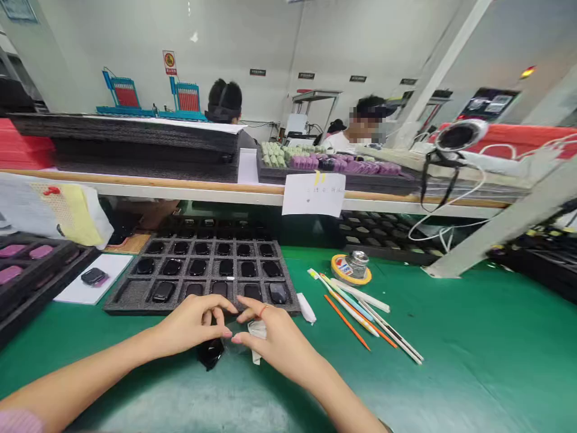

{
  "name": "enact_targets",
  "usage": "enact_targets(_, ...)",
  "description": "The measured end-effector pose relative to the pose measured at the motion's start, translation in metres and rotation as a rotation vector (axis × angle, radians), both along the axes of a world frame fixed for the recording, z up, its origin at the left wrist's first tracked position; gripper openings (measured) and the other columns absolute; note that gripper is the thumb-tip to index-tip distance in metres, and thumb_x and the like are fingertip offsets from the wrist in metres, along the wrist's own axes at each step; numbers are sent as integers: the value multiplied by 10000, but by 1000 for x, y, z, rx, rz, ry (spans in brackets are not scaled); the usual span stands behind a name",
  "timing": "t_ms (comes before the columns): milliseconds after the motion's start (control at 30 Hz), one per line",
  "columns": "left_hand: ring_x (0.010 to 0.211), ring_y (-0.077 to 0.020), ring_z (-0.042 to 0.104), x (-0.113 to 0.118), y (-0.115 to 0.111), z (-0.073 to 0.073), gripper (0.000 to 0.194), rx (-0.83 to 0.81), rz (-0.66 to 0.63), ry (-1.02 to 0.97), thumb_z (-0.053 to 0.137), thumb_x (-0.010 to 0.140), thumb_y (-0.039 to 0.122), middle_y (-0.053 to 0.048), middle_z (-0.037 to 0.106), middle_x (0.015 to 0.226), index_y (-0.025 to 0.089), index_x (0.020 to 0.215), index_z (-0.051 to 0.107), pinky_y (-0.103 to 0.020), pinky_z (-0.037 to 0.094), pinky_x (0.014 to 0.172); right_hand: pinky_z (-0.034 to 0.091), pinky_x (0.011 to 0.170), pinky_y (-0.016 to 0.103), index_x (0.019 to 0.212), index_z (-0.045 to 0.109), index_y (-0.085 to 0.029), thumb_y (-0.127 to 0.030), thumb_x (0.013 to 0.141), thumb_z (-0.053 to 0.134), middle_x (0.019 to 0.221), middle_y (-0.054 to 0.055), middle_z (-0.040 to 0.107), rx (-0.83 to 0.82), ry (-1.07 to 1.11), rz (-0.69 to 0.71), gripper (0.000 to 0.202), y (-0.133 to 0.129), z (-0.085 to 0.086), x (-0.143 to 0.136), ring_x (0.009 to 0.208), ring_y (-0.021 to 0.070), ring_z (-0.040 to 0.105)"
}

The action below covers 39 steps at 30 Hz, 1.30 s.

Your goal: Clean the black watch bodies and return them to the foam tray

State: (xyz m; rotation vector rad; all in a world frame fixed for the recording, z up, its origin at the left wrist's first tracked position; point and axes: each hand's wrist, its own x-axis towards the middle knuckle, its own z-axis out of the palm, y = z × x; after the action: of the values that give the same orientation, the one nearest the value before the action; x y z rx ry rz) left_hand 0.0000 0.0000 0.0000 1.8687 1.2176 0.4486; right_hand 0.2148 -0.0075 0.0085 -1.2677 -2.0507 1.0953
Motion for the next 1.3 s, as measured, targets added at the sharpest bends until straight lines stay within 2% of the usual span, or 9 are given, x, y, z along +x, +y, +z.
enact_targets(133,830,-208,644,-8,-20,-3,384,85,111,56,655,876,364,-58,686,1111,216,1224,583,-323,474,769,528,888,374,799,766,-241,-169,767,634,842,22,786,38,47,-51,153,27,0,-13,880,247,737)
enact_targets(233,1063,-345,580,-10,-35,-8,427,76,106,105,851,672,318,-104,661,1126,191,1034,663,-436,428,909,543,838,372,1001,752,-226,-260,793,660,785,21,773,63,147,-142,230,40,-1,-19,796,226,720)
enact_targets(367,924,-319,597,-12,-41,-16,460,-28,125,59,884,582,220,-60,674,928,194,981,658,-422,436,826,576,740,346,848,735,-177,-465,780,698,758,65,763,-7,323,-178,298,47,-9,-25,738,215,716)
enact_targets(500,796,-248,626,-14,-32,-25,387,-211,189,-144,881,585,327,-19,665,773,183,860,650,-353,460,729,582,693,331,762,709,-164,-574,707,760,716,71,740,-93,462,-209,417,46,-21,-26,669,192,689)
enact_targets(633,603,-162,604,-12,-28,-34,485,-416,267,-408,799,654,510,-53,722,818,187,910,543,-271,436,541,560,711,301,750,719,-171,-567,665,815,816,61,736,-131,549,-269,416,43,-27,-23,690,157,646)
enact_targets(700,637,-139,591,-11,-29,-36,576,-441,331,-508,824,641,506,-73,742,880,189,1012,519,-241,408,554,547,694,291,743,726,-175,-554,658,829,792,47,721,-148,577,-295,402,43,-28,-23,671,145,618)
enact_targets(800,655,-107,530,-10,-30,-33,587,-462,383,-603,820,671,549,-111,749,921,155,1027,571,-217,342,564,531,633,286,783,756,-172,-527,631,854,734,38,707,-190,603,-319,398,41,-30,-23,614,135,581)
enact_targets(967,551,-76,396,-8,-31,-24,759,-657,376,-878,520,818,778,-168,720,1013,98,1103,703,-235,276,521,511,564,267,817,778,-172,-491,599,884,677,29,688,-250,636,-338,401,36,-31,-26,561,120,550)
enact_targets(1300,462,-73,461,-7,-36,-20,607,-743,314,-993,635,818,683,-109,709,859,112,996,739,-235,298,483,540,707,244,691,764,-233,-529,588,896,865,31,720,-195,712,-406,340,31,-33,-26,806,158,622)
